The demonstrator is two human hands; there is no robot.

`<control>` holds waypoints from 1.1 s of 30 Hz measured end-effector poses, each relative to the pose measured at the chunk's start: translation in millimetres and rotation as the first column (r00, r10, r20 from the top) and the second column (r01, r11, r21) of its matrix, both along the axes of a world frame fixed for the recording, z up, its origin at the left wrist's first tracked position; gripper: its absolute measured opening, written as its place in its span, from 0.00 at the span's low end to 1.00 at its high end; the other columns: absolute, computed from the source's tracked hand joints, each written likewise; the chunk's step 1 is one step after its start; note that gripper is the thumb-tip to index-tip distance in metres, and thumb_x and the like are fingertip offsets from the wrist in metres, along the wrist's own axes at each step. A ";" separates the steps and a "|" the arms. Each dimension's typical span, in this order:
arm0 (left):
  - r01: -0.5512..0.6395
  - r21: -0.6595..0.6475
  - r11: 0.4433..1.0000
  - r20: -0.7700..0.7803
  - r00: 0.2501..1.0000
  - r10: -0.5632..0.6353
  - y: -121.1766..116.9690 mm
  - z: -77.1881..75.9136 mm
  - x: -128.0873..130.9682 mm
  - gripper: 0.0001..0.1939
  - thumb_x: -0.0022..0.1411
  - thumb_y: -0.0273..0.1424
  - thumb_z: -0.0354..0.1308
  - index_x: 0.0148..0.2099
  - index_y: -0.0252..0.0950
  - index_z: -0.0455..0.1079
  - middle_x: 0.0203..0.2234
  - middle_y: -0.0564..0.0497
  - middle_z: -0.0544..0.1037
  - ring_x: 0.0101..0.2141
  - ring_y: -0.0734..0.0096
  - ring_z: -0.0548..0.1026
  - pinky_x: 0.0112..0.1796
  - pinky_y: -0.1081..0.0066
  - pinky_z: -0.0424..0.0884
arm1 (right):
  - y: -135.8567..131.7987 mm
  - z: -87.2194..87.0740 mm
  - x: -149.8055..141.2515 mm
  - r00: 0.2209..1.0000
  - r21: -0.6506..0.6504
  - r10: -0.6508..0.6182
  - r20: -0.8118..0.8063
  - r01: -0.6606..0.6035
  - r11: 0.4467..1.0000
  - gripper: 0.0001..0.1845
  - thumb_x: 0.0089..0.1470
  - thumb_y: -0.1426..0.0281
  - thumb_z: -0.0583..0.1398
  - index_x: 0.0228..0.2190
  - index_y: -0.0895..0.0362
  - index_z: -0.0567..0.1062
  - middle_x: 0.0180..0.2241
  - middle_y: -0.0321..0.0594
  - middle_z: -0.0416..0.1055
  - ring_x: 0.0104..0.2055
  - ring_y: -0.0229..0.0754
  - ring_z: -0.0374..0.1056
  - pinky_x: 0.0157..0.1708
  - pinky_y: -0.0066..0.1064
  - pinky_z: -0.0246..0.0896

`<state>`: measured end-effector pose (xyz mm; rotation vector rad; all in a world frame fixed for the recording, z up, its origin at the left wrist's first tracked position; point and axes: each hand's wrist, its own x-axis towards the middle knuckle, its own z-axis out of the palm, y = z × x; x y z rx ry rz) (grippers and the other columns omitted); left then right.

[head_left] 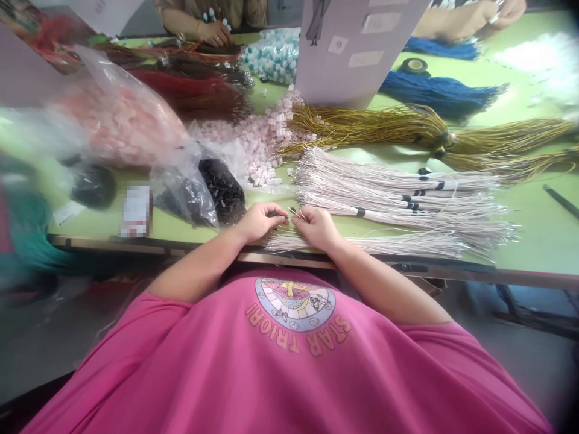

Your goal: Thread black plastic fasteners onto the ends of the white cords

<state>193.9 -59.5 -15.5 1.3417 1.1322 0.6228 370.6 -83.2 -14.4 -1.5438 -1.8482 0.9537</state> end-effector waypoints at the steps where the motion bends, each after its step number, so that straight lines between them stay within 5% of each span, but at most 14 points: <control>1: 0.001 -0.008 1.000 0.007 1.000 0.000 0.0 -0.3 0.1 0.15 0.45 0.36 0.64 0.34 0.32 0.72 0.27 0.49 0.78 0.26 0.75 0.71 0.30 0.74 0.65 | 0.0 -0.1 0.0 1.000 -0.003 0.002 0.000 -0.002 1.000 0.13 0.47 0.64 0.55 0.19 0.60 0.69 0.19 0.35 0.64 0.24 0.34 0.56 0.26 0.27 0.49; 8: -0.031 -0.099 0.995 0.095 0.995 0.040 -2.9 4.2 0.3 0.14 0.47 0.34 0.63 0.34 0.31 0.70 0.25 0.49 0.77 0.22 0.79 0.68 0.26 0.76 0.63 | -1.1 0.6 0.3 1.000 0.016 -0.018 0.009 0.018 1.000 0.12 0.47 0.65 0.55 0.19 0.59 0.68 0.19 0.36 0.65 0.24 0.34 0.57 0.26 0.27 0.49; 17: 0.031 0.083 0.996 -0.034 0.999 -0.028 -2.7 0.3 2.0 0.09 0.49 0.31 0.61 0.34 0.31 0.74 0.27 0.49 0.77 0.26 0.76 0.70 0.28 0.76 0.63 | -0.6 -0.5 -0.5 1.000 -0.011 0.010 -0.023 -0.010 1.000 0.13 0.48 0.64 0.55 0.19 0.60 0.70 0.18 0.34 0.63 0.23 0.33 0.56 0.25 0.25 0.49; 24: -0.010 0.217 0.976 -0.165 0.985 0.047 -0.9 4.8 -3.8 0.10 0.52 0.33 0.59 0.36 0.34 0.75 0.24 0.52 0.75 0.25 0.77 0.68 0.28 0.77 0.62 | 1.5 -2.1 3.6 0.974 -0.034 -0.087 -0.209 0.081 0.996 0.11 0.43 0.65 0.59 0.26 0.60 0.76 0.25 0.38 0.71 0.27 0.35 0.62 0.29 0.28 0.55; 28: -0.104 0.003 0.995 0.073 0.992 0.103 3.7 9.5 -12.2 0.13 0.52 0.33 0.60 0.40 0.33 0.72 0.19 0.55 0.68 0.19 0.82 0.61 0.21 0.78 0.57 | 4.4 -5.1 6.3 0.899 -0.156 -0.164 -0.405 0.109 0.982 0.13 0.39 0.66 0.61 0.30 0.61 0.75 0.26 0.38 0.71 0.27 0.35 0.63 0.30 0.29 0.58; 33: 0.057 -0.358 0.932 0.471 0.873 0.128 8.0 18.3 -20.6 0.14 0.55 0.32 0.54 0.42 0.30 0.69 0.23 0.52 0.68 0.16 0.84 0.59 0.15 0.80 0.47 | 4.6 -3.2 6.1 0.875 -0.166 -0.127 -0.468 0.054 0.985 0.10 0.39 0.69 0.60 0.28 0.60 0.73 0.25 0.37 0.71 0.27 0.36 0.65 0.31 0.29 0.59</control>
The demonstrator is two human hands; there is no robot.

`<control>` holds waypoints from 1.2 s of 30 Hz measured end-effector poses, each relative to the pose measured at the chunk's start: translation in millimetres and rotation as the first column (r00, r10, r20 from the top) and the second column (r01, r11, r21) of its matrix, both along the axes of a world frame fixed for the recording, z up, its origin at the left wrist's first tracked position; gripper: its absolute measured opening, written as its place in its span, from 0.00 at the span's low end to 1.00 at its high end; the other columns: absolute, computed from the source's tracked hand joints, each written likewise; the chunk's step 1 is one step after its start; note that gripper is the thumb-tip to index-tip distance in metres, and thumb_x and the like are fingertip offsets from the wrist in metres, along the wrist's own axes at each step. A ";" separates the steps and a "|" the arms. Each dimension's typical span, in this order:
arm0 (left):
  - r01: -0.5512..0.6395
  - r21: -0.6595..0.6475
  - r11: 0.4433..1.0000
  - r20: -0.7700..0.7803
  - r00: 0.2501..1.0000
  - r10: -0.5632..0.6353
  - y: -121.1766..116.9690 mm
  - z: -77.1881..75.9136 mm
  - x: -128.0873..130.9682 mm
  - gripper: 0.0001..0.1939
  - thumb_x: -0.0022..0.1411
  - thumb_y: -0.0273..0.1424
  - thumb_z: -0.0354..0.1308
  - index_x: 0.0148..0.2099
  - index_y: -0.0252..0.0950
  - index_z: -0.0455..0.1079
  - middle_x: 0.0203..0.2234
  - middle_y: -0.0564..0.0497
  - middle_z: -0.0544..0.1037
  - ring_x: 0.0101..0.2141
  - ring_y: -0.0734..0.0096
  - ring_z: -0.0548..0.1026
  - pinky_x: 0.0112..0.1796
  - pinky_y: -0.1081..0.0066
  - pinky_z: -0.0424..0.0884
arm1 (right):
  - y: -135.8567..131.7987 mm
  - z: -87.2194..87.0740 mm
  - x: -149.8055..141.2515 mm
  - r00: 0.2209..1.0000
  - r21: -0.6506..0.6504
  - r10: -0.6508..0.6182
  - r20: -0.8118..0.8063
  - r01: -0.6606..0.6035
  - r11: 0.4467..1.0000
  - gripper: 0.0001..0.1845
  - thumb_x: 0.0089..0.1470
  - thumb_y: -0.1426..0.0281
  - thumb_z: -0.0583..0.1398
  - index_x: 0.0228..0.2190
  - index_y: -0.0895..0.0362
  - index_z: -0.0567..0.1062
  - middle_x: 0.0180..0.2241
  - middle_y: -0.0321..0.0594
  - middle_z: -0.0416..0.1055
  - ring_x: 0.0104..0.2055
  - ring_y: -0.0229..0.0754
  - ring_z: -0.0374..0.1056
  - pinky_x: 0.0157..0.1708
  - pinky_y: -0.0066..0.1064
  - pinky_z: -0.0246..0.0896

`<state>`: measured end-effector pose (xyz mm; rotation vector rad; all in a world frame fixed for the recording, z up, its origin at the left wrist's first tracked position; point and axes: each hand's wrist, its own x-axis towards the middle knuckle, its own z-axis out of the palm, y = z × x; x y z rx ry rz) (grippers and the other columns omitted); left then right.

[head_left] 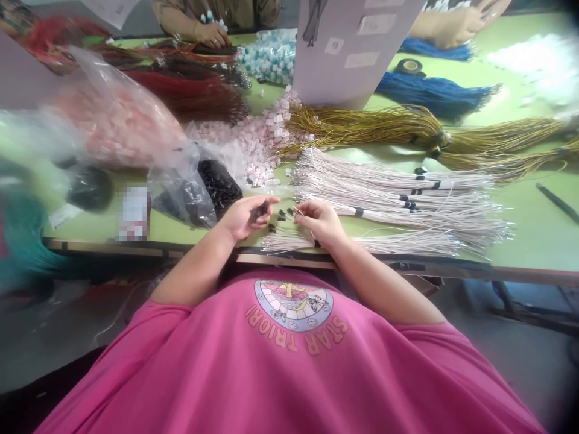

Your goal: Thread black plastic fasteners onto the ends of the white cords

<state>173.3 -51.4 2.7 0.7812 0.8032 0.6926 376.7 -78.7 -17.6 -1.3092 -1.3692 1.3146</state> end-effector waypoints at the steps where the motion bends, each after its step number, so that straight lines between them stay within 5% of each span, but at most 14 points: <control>1: 0.010 -0.016 1.000 0.014 1.000 -0.010 0.0 1.0 -0.3 0.13 0.55 0.30 0.53 0.42 0.29 0.69 0.24 0.51 0.69 0.17 0.84 0.60 0.15 0.80 0.47 | -0.5 1.5 -0.3 1.000 0.003 0.001 0.017 -0.001 1.000 0.08 0.40 0.70 0.59 0.27 0.60 0.73 0.24 0.37 0.71 0.27 0.36 0.65 0.32 0.29 0.59; 11: 0.123 -0.033 0.992 -0.024 0.992 -0.124 -2.9 -7.4 5.5 0.11 0.51 0.30 0.61 0.36 0.29 0.67 0.24 0.47 0.74 0.15 0.83 0.62 0.15 0.80 0.47 | -3.2 10.2 -4.3 0.982 0.034 0.034 0.186 -0.041 0.999 0.11 0.44 0.65 0.58 0.24 0.61 0.74 0.21 0.37 0.68 0.24 0.34 0.60 0.26 0.27 0.54; 18: 0.056 -0.053 0.997 -0.024 0.998 -0.057 -2.2 -13.3 7.1 0.11 0.47 0.27 0.64 0.33 0.33 0.65 0.19 0.57 0.65 0.17 0.85 0.60 0.17 0.82 0.50 | -4.3 10.4 -4.7 0.959 0.067 0.046 0.281 -0.067 0.995 0.12 0.45 0.63 0.57 0.22 0.60 0.73 0.19 0.35 0.64 0.23 0.32 0.55 0.25 0.27 0.51; 26: 0.044 0.009 0.999 -0.084 0.996 -0.043 -1.0 -11.1 9.8 0.12 0.44 0.25 0.64 0.33 0.31 0.67 0.23 0.52 0.73 0.15 0.87 0.59 0.16 0.80 0.47 | -5.1 11.0 -5.8 0.944 0.091 -0.003 0.331 -0.029 0.995 0.09 0.42 0.66 0.58 0.19 0.60 0.71 0.18 0.33 0.62 0.21 0.32 0.53 0.24 0.26 0.49; 36: -0.018 0.034 0.999 -0.117 0.993 0.022 -0.9 -15.2 15.3 0.12 0.44 0.29 0.66 0.30 0.32 0.68 0.15 0.57 0.65 0.14 0.87 0.55 0.15 0.80 0.44 | -5.9 11.2 -7.1 0.927 0.112 -0.007 0.376 -0.038 0.993 0.08 0.42 0.67 0.58 0.19 0.60 0.72 0.18 0.34 0.64 0.22 0.32 0.54 0.25 0.26 0.50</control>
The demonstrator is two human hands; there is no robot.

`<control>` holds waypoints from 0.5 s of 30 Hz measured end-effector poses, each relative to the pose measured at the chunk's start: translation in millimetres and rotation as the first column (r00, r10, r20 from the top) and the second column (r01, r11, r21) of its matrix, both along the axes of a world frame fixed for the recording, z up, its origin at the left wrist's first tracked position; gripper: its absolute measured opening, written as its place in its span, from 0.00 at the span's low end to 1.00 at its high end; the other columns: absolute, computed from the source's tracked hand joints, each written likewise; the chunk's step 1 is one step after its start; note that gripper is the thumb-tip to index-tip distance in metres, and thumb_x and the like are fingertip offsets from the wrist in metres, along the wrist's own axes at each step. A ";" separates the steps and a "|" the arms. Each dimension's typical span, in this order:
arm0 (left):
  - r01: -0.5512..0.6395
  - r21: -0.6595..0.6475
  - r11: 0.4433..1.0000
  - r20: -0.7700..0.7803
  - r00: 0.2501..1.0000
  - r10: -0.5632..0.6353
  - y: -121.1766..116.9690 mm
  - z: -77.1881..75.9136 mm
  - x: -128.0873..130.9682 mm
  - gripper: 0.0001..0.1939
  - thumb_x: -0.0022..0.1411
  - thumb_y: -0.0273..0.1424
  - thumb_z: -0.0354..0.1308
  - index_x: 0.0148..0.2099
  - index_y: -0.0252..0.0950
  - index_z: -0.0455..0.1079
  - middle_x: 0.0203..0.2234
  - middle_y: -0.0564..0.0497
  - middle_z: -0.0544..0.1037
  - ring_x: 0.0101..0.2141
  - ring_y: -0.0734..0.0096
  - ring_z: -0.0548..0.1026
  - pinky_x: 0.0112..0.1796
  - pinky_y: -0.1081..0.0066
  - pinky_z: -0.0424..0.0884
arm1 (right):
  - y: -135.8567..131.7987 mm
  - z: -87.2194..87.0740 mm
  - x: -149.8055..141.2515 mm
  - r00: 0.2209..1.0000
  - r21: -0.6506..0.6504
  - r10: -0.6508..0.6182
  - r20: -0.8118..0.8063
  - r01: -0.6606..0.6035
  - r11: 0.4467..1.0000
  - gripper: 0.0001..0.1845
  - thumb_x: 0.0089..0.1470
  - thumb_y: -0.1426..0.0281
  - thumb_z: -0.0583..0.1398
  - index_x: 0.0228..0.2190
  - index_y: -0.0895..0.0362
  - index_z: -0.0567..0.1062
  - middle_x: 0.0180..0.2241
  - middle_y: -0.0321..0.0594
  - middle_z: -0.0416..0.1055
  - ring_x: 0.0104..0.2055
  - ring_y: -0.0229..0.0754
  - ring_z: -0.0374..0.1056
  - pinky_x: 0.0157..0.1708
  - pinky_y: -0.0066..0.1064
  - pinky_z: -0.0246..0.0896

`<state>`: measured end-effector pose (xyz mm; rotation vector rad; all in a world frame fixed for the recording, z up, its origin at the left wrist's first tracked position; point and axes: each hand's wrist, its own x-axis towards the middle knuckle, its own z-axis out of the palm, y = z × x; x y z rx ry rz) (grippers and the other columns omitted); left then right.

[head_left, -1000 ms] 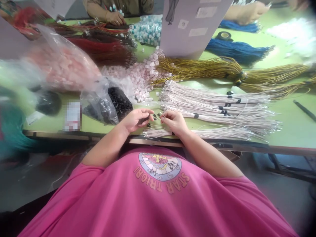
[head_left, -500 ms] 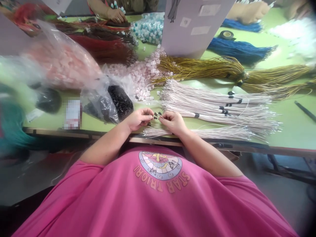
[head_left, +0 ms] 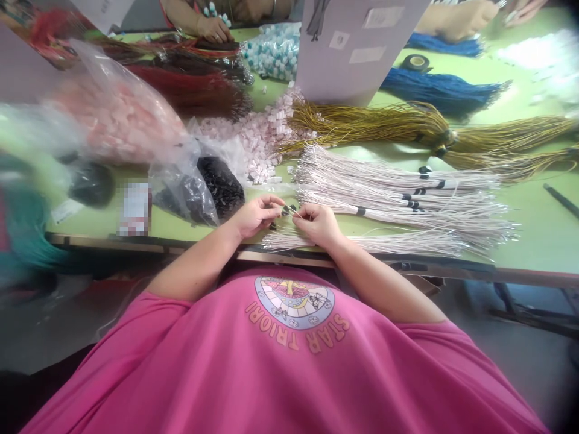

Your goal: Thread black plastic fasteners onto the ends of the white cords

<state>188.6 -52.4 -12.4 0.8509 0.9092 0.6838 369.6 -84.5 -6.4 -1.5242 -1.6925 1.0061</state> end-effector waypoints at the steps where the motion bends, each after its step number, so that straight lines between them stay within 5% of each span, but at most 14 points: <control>1: -0.012 -0.003 1.000 -0.009 1.000 0.012 0.1 -0.5 0.4 0.12 0.44 0.31 0.66 0.31 0.32 0.69 0.16 0.57 0.66 0.14 0.87 0.55 0.15 0.80 0.44 | 0.0 0.3 -0.1 1.000 -0.003 0.001 0.008 -0.001 1.000 0.09 0.42 0.67 0.58 0.19 0.60 0.72 0.18 0.34 0.64 0.22 0.32 0.55 0.25 0.26 0.50; 15: -0.052 0.107 0.993 -0.215 0.974 0.074 -2.8 -4.1 0.5 0.12 0.43 0.27 0.65 0.34 0.31 0.72 0.18 0.54 0.72 0.14 0.85 0.60 0.16 0.78 0.50 | 1.3 -0.5 0.7 0.999 -0.023 -0.040 0.008 0.040 0.999 0.09 0.42 0.67 0.57 0.20 0.60 0.73 0.19 0.35 0.67 0.23 0.34 0.59 0.27 0.26 0.52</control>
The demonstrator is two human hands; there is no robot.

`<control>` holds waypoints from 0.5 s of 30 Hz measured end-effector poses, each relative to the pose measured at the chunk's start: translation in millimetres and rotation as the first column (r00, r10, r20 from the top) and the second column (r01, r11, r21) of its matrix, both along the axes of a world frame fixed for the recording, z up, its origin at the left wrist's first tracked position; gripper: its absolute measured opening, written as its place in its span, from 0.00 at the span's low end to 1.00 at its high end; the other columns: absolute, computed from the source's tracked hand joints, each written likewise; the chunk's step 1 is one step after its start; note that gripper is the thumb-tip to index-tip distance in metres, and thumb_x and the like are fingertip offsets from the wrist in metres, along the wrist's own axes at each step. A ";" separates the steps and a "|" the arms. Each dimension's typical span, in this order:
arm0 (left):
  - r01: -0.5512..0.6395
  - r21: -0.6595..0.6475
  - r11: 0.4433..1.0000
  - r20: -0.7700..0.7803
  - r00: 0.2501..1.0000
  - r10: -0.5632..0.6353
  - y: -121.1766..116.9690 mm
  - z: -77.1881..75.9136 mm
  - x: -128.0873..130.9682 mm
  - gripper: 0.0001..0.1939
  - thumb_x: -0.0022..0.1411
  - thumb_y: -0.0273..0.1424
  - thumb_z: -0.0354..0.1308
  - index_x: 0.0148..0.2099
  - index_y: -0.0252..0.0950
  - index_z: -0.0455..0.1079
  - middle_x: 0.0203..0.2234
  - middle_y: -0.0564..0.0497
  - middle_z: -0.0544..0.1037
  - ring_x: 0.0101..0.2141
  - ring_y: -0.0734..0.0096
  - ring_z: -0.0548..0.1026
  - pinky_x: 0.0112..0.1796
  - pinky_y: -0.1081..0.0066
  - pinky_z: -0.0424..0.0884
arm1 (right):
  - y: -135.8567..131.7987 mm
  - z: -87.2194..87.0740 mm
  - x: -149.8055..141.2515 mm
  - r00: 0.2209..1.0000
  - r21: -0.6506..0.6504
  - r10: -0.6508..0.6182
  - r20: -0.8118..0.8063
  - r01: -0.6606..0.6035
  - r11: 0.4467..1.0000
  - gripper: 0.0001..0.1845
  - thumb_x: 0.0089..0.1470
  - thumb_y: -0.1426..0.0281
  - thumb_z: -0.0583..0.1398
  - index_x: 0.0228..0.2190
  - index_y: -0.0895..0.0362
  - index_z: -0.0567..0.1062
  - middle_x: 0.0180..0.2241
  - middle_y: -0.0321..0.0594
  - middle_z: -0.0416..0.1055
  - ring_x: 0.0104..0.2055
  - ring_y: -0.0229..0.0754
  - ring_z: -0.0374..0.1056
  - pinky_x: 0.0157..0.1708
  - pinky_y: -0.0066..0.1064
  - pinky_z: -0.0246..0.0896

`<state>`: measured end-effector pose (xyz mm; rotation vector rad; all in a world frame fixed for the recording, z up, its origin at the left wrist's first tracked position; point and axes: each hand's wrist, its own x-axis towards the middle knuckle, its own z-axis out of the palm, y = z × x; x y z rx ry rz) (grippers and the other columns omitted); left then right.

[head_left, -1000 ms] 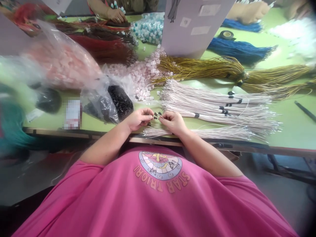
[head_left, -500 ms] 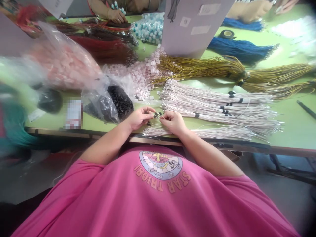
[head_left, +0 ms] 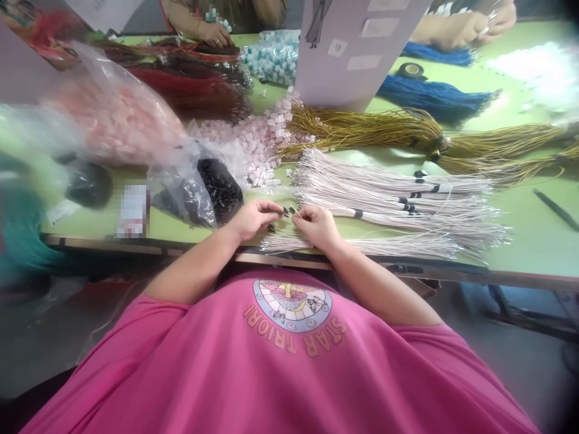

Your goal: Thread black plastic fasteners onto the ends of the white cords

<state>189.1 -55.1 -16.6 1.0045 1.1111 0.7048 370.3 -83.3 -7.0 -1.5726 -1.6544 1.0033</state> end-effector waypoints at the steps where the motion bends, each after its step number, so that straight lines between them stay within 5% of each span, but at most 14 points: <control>1: 0.002 0.013 1.000 -0.018 1.000 -0.002 -0.4 -0.1 0.2 0.12 0.43 0.27 0.65 0.34 0.31 0.73 0.18 0.54 0.72 0.14 0.85 0.60 0.16 0.78 0.52 | -0.1 0.1 -0.1 1.000 0.001 0.001 0.004 -0.001 1.000 0.09 0.42 0.67 0.57 0.20 0.60 0.73 0.19 0.35 0.67 0.23 0.34 0.59 0.27 0.26 0.53; 6: 0.053 0.148 0.988 -0.138 0.990 -0.033 -4.2 3.4 2.9 0.11 0.44 0.30 0.65 0.34 0.32 0.75 0.27 0.49 0.77 0.25 0.76 0.71 0.30 0.74 0.67 | -0.5 -2.0 -0.9 0.999 0.023 0.017 0.039 -0.018 1.000 0.09 0.43 0.67 0.57 0.20 0.60 0.73 0.20 0.36 0.69 0.24 0.35 0.61 0.28 0.27 0.53; 15: 0.168 0.298 0.940 -0.325 0.943 -0.066 -5.5 4.1 5.7 0.11 0.48 0.30 0.61 0.35 0.32 0.75 0.31 0.48 0.79 0.31 0.69 0.74 0.36 0.69 0.68 | 1.3 -10.8 -1.0 0.998 0.073 0.050 0.046 -0.053 0.996 0.10 0.45 0.65 0.58 0.22 0.59 0.75 0.22 0.37 0.70 0.25 0.35 0.62 0.27 0.27 0.54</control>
